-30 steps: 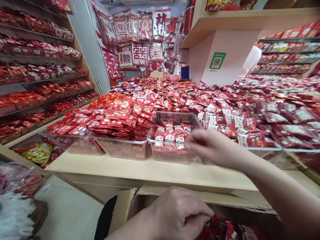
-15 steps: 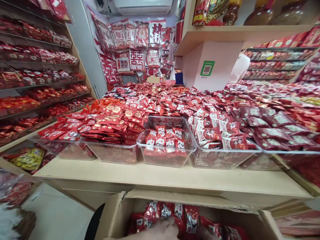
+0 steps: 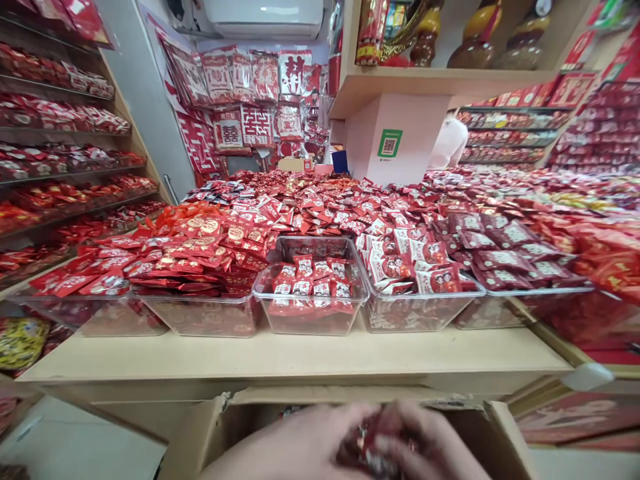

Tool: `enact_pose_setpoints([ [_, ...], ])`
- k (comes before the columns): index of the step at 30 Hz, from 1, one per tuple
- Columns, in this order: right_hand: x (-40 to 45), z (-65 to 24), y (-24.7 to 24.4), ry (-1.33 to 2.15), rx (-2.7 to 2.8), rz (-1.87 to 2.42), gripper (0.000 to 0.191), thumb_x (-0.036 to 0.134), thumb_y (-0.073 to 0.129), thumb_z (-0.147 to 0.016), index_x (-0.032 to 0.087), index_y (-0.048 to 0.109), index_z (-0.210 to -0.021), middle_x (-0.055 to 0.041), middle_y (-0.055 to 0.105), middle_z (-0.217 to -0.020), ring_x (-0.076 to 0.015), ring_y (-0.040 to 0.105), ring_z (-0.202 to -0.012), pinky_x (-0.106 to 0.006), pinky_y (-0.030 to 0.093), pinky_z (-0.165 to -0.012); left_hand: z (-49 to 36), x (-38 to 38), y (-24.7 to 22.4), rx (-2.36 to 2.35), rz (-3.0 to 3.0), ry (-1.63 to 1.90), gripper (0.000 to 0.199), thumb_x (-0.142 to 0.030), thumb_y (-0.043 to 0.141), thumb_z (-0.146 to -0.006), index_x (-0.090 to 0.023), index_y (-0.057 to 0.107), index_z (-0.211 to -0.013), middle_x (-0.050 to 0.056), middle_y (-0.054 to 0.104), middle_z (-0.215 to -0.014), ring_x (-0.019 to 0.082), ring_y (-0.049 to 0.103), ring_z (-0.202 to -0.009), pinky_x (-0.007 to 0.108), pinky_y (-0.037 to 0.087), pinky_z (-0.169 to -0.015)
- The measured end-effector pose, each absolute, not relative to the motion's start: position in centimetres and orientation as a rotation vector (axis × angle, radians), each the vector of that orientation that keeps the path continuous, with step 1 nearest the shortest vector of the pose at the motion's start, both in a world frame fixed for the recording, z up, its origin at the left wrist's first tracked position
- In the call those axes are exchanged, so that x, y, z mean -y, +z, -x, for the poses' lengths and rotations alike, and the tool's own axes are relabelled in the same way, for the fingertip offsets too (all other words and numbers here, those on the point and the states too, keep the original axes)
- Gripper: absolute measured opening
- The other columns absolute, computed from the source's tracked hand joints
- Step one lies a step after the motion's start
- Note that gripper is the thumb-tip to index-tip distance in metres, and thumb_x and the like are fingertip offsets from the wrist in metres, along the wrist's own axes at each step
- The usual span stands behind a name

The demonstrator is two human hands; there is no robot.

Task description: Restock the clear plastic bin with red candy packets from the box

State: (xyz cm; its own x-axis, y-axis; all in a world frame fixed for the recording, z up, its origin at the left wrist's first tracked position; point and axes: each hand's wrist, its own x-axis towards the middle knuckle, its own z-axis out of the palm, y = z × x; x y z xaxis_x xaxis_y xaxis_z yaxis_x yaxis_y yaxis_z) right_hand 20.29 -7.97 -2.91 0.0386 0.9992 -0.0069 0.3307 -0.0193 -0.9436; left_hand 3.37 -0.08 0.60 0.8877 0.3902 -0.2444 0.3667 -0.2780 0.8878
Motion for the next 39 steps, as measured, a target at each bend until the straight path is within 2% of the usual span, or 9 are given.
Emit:
enact_pose_setpoints([
  [3,5.7,-20.7,0.2,0.931,1.238,1.4,0.024,0.04,0.057,-0.075,0.019,0.055,-0.066,-0.0001,0.059,-0.064,-0.014,0.053,-0.06,-0.025,0.042,-0.056,-4.8,-0.4,2.8,-0.644,-1.586,0.301,0.068,-0.023,0.062,-0.073,-0.028,0.029,-0.132,0.004,0.063,-0.1,0.017,0.06,-0.084,0.027,0.045,-0.069],
  [10,0.9,-20.4,2.6,0.967,0.83,1.146,0.032,0.038,0.067,-0.068,0.017,0.046,-0.055,0.0056,0.044,-0.05,-0.0069,0.036,-0.048,-0.02,0.032,-0.046,-6.8,-4.7,3.3,-0.523,-1.444,0.593,0.054,-0.017,0.064,-0.073,-0.017,0.041,-0.121,-0.007,0.048,-0.062,0.005,0.048,-0.056,0.018,0.037,-0.056],
  [19,-0.2,-20.3,-1.0,1.166,0.716,0.958,0.028,0.034,0.067,-0.07,0.018,0.048,-0.058,0.0024,0.056,-0.057,-0.0081,0.05,-0.053,-0.02,0.045,-0.055,-5.4,-4.2,1.2,-0.655,-1.458,0.806,0.041,-0.022,0.053,-0.082,-0.02,0.037,-0.119,0.002,0.057,-0.082,0.012,0.055,-0.071,0.024,0.044,-0.063],
  [21,0.7,-21.2,-1.3,1.123,0.914,1.076,0.017,0.032,0.066,-0.071,0.02,0.056,-0.073,-0.0005,0.062,-0.069,-0.0108,0.056,-0.061,-0.022,0.048,-0.06,-5.1,-3.9,1.1,-0.733,-1.596,0.798,0.038,-0.022,0.051,-0.083,-0.022,0.038,-0.118,0.002,0.057,-0.085,0.013,0.055,-0.07,0.025,0.044,-0.063],
  [25,2.4,-22.9,-0.5,0.923,1.356,1.312,0.039,0.03,0.066,-0.07,0.028,0.056,-0.107,-0.0069,0.057,-0.115,-0.0211,0.054,-0.103,-0.031,0.046,-0.084,-4.8,-3.6,1.0,-0.786,-1.866,0.732,0.038,-0.018,0.05,-0.082,-0.022,0.041,-0.119,0.001,0.057,-0.08,0.014,0.053,-0.067,0.027,0.042,-0.064],
  [28,3.2,-23.0,1.1,1.075,1.527,1.399,0.017,0.033,0.061,-0.074,0.024,0.063,-0.089,-0.0055,0.065,-0.091,-0.0195,0.06,-0.084,-0.028,0.049,-0.074,-4.9,-3.3,1.0,-0.701,-1.786,0.777,0.038,-0.018,0.049,-0.082,-0.02,0.039,-0.119,0.001,0.058,-0.077,0.013,0.053,-0.068,0.027,0.042,-0.065],
  [31,3.3,-22.4,3.0,1.343,1.428,1.381,0.017,0.037,0.059,-0.075,0.021,0.059,-0.072,-0.0014,0.063,-0.07,-0.0132,0.058,-0.059,-0.024,0.049,-0.057,-5.0,-3.1,1.1,-0.622,-1.642,0.865,0.034,-0.021,0.052,-0.083,-0.019,0.041,-0.115,0.001,0.057,-0.079,0.013,0.054,-0.071,0.026,0.042,-0.067],
  [35,2.1,-22.1,5.4,1.358,1.37,1.441,0.025,0.039,0.065,-0.071,0.018,0.053,-0.063,-0.0007,0.06,-0.063,-0.0121,0.056,-0.056,-0.023,0.047,-0.053,-4.9,-2.9,1.6,-0.585,-1.382,1.1,0.032,-0.029,0.048,-0.086,-0.02,0.038,-0.116,0.0,0.053,-0.081,0.009,0.052,-0.065,0.021,0.041,-0.059],
  [39,-2.6,-21.9,7.9,1.072,1.353,1.452,0.025,0.039,0.069,-0.066,0.018,0.055,-0.064,0.0006,0.058,-0.059,-0.0108,0.055,-0.054,-0.022,0.047,-0.053,-4.9,-2.8,2.2,-0.613,-1.153,1.312,0.031,-0.027,0.039,-0.09,-0.024,0.03,-0.12,0.002,0.05,-0.094,0.006,0.05,-0.061,0.017,0.039,-0.051],
])
